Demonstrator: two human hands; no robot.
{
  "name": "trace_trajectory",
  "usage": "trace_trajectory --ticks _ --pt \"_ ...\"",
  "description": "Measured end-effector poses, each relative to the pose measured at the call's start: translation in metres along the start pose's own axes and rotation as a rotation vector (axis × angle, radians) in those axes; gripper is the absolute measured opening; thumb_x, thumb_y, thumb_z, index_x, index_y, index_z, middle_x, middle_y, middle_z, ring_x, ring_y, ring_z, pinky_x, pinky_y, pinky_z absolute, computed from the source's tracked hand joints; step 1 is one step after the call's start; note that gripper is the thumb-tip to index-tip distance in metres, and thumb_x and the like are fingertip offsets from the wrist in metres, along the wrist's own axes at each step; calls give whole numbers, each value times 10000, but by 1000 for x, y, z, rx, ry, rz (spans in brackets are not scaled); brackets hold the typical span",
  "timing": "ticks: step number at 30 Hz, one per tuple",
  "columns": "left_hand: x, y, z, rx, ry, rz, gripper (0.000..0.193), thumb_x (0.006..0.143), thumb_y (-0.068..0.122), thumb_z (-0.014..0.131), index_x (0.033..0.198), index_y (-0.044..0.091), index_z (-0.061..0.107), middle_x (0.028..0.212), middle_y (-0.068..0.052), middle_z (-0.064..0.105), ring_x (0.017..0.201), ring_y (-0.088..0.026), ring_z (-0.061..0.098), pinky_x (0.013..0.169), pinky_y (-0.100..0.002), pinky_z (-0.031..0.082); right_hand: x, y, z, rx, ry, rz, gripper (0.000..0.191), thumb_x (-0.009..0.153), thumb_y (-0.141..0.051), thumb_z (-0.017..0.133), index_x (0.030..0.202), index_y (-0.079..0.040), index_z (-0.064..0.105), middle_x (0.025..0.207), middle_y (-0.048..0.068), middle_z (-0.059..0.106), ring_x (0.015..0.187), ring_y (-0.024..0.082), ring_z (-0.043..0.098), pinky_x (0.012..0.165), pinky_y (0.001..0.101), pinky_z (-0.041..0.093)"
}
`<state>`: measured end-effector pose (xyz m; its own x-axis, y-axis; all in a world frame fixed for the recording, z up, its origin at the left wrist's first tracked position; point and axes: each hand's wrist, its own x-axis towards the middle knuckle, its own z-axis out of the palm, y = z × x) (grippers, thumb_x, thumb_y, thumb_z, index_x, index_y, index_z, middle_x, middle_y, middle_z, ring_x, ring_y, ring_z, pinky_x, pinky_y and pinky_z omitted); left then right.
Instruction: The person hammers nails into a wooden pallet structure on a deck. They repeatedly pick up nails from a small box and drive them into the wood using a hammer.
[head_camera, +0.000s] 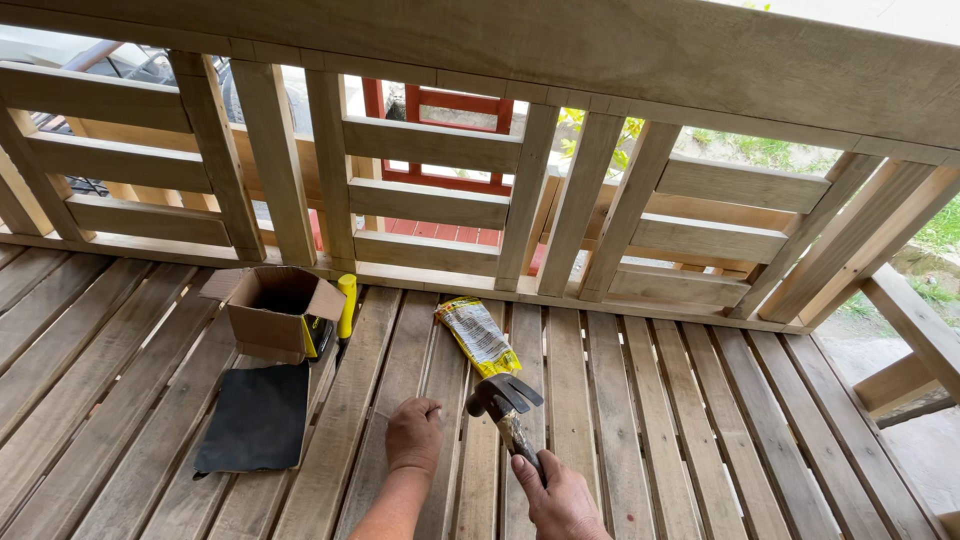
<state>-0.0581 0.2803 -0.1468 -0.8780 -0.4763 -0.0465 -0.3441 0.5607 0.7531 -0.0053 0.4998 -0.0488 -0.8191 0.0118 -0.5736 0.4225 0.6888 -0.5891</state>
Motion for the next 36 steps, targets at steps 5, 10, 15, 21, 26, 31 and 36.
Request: trace_trajectory --ticks 5,10,15,21,26,31,36 --pt "1 -3 3 76 33 95 92 870 168 724 936 135 778 1045 -36 738 1033 -254 684 911 -381 577 11 9 4 -46 16 -40 593 977 -645 499 988 -71 647 631 102 627 617 182 670 655 388 549" --pt "4 1 0 49 -9 72 84 872 176 730 922 123 773 1049 -35 718 1031 -258 677 910 -384 573 23 13 15 -96 72 -147 618 955 -674 487 964 -73 634 682 142 664 689 247 705 707 438 543" --pt "0 14 -11 94 -103 -6 76 897 189 725 925 132 766 1073 -8 685 1046 -217 677 936 -351 576 35 15 25 -119 11 -74 641 958 -706 437 950 -94 623 713 172 679 739 268 747 741 449 569" --pt "-5 25 -17 168 -158 -30 66 926 181 705 950 144 754 1048 30 640 1059 -139 642 960 -280 568 42 14 34 -165 22 -140 653 963 -705 421 919 -87 628 700 153 671 723 260 739 733 466 558" --pt "-8 29 -18 60 -120 -70 64 909 169 721 945 141 766 1025 43 645 1021 -125 640 955 -271 570 47 17 36 -152 14 -138 652 960 -709 414 920 -92 620 719 158 667 753 268 741 749 459 559" --pt "-12 31 -22 61 -168 -122 56 921 193 715 932 163 761 1001 61 642 1004 -106 641 945 -255 575 51 18 38 -163 46 -170 649 953 -709 419 920 -94 624 714 160 670 765 284 748 751 457 556" --pt "-10 23 -17 56 -129 -65 59 878 207 752 914 163 769 974 59 653 993 -121 645 927 -269 573 47 11 40 -170 51 -153 633 956 -703 432 933 -100 621 693 155 663 750 282 745 741 457 550"
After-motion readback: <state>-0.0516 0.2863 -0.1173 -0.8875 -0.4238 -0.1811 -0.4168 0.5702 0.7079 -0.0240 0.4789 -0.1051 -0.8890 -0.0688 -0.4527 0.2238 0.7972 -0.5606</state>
